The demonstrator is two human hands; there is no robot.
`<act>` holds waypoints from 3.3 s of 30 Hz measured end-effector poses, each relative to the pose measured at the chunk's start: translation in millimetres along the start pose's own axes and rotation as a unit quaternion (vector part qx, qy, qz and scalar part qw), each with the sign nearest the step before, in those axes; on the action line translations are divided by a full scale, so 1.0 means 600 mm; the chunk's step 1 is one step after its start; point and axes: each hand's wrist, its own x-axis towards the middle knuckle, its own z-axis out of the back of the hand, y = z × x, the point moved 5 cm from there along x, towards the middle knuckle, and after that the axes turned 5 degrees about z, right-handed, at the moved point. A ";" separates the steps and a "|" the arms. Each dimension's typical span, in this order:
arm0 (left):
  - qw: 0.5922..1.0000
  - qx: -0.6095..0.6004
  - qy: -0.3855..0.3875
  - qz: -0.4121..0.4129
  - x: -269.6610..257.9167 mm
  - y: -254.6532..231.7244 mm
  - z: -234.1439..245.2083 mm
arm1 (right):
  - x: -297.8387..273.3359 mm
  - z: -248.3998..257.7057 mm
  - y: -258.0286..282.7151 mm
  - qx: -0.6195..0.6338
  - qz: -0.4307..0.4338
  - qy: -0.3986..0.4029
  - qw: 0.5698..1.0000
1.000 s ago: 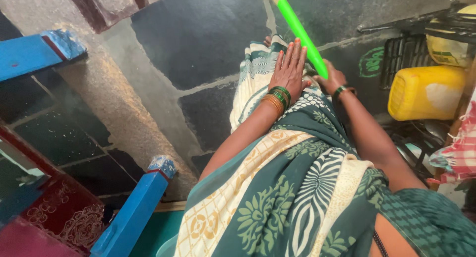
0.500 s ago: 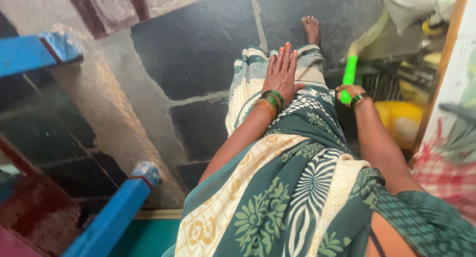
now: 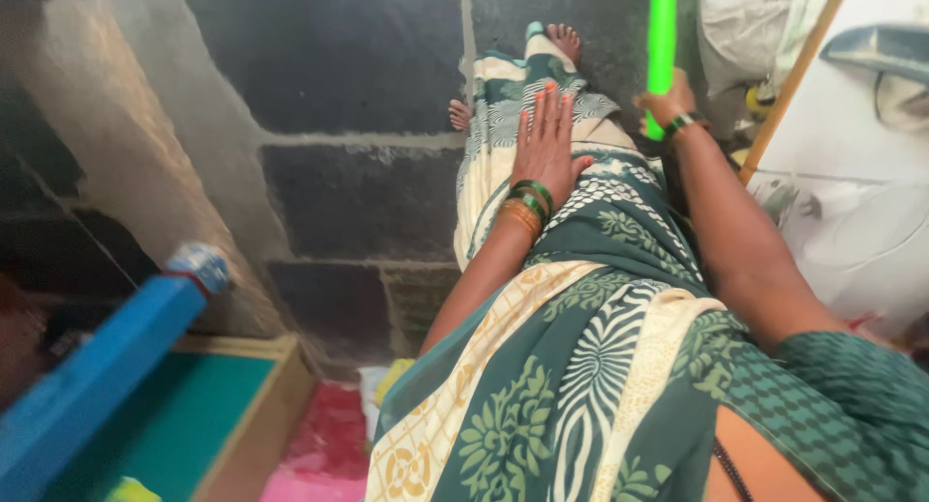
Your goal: The person sweeps the stone floor with a broom, moving debris and cleaning different areas of the room.
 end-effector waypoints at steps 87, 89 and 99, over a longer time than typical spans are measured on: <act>0.715 -0.445 -0.279 0.462 -0.295 0.101 -0.316 | -0.090 -0.478 -0.044 -0.768 0.400 0.469 0.174; 0.703 -0.454 -0.286 0.466 -0.288 0.100 -0.324 | -0.034 -0.457 0.006 -0.796 0.369 0.426 0.223; 0.701 -0.454 -0.280 0.473 -0.250 0.101 -0.315 | -0.106 -0.382 0.256 -0.586 0.216 0.254 0.739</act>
